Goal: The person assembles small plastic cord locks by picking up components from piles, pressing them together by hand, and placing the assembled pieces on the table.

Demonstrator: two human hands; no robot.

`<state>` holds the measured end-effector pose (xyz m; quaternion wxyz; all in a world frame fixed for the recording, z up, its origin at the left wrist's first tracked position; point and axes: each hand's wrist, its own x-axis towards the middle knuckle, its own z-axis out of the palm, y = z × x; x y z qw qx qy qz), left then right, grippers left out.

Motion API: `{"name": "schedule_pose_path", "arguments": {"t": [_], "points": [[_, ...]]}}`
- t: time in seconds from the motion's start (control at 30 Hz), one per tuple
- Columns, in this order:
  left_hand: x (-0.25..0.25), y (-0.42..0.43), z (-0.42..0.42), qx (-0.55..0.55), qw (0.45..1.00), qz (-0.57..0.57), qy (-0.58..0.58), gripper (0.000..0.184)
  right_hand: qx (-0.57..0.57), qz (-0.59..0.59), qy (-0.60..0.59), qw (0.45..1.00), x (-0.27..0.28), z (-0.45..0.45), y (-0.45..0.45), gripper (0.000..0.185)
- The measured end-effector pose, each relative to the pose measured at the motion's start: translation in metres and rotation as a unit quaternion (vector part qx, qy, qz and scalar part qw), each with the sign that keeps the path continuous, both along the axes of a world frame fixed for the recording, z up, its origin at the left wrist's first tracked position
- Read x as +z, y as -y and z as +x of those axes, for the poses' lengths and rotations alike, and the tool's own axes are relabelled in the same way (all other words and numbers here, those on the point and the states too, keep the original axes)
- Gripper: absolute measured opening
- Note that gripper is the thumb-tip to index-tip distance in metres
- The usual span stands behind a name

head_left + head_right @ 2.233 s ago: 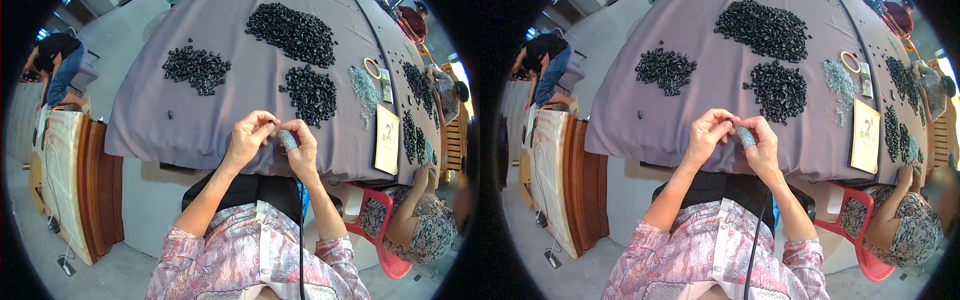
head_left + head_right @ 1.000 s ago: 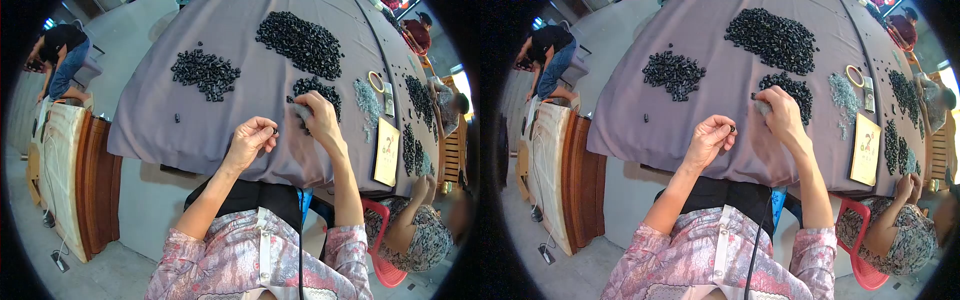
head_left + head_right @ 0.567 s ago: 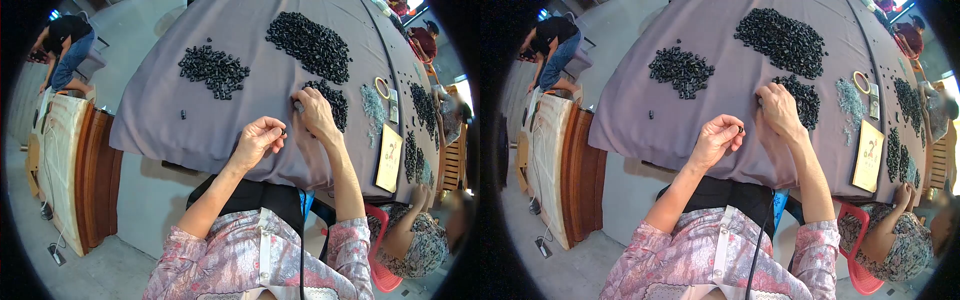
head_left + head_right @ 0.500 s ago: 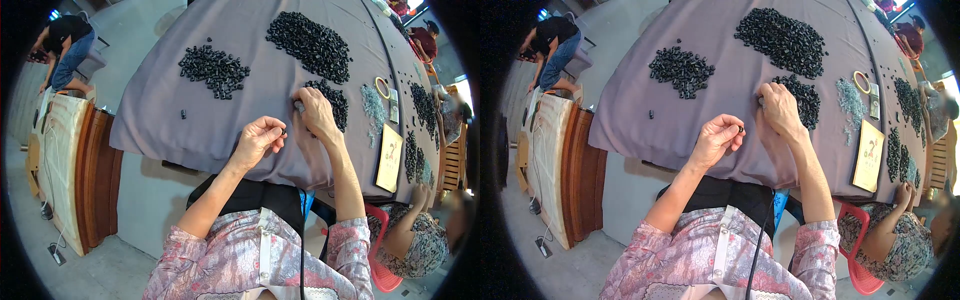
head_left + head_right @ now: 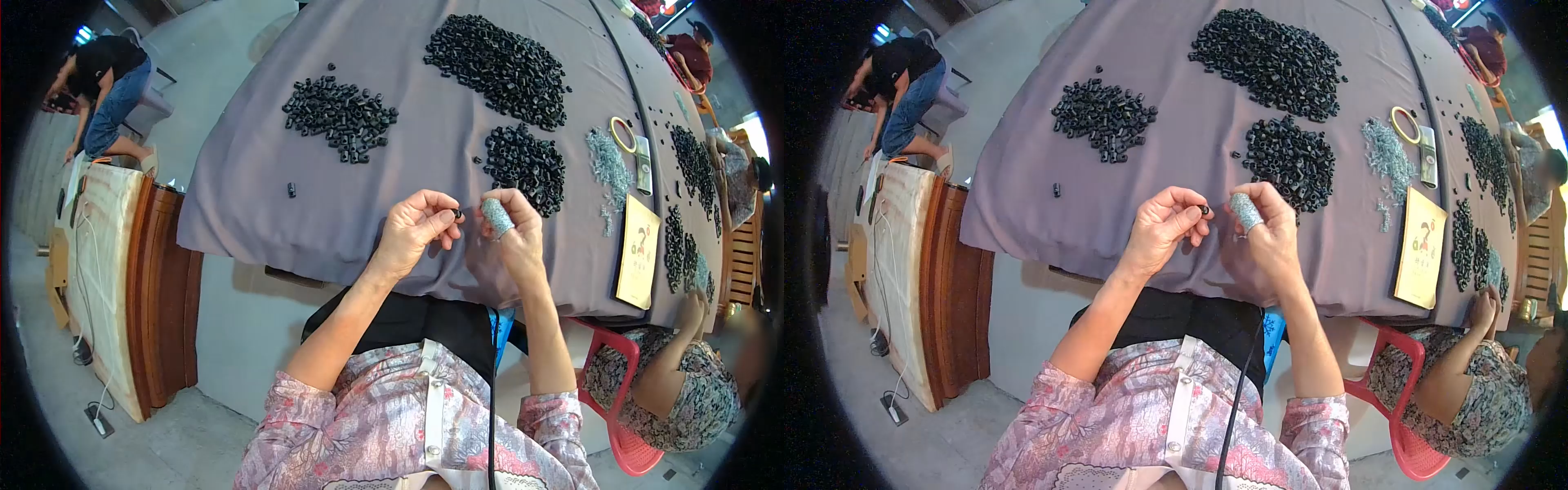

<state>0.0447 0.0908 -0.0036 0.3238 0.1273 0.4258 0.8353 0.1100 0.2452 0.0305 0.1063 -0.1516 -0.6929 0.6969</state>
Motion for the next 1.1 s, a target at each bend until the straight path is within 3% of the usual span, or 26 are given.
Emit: {"name": "schedule_pose_path", "arguments": {"t": [0.2,0.4,0.53,0.63,1.1], "points": [[0.004,-0.002,0.004,0.007,0.997,-0.060,-0.049,0.012,-0.029,0.054,-0.009,0.998,-0.001,0.005,0.014,0.010],[0.003,-0.001,0.003,0.003,0.994,-0.095,-0.045,0.011,-0.029,0.033,-0.010,0.999,-0.005,0.008,0.016,0.008],[0.006,-0.001,0.004,0.012,0.995,-0.092,-0.046,0.010,-0.023,-0.153,-0.030,0.988,-0.008,0.006,0.023,0.007],[0.006,-0.001,0.004,0.008,0.996,-0.082,-0.041,0.009,-0.011,-0.076,-0.033,0.997,-0.006,0.005,0.030,0.007],[0.006,0.001,0.003,0.003,0.997,-0.077,-0.033,0.007,-0.018,0.036,-0.003,0.999,0.000,0.004,0.030,0.004]]}}
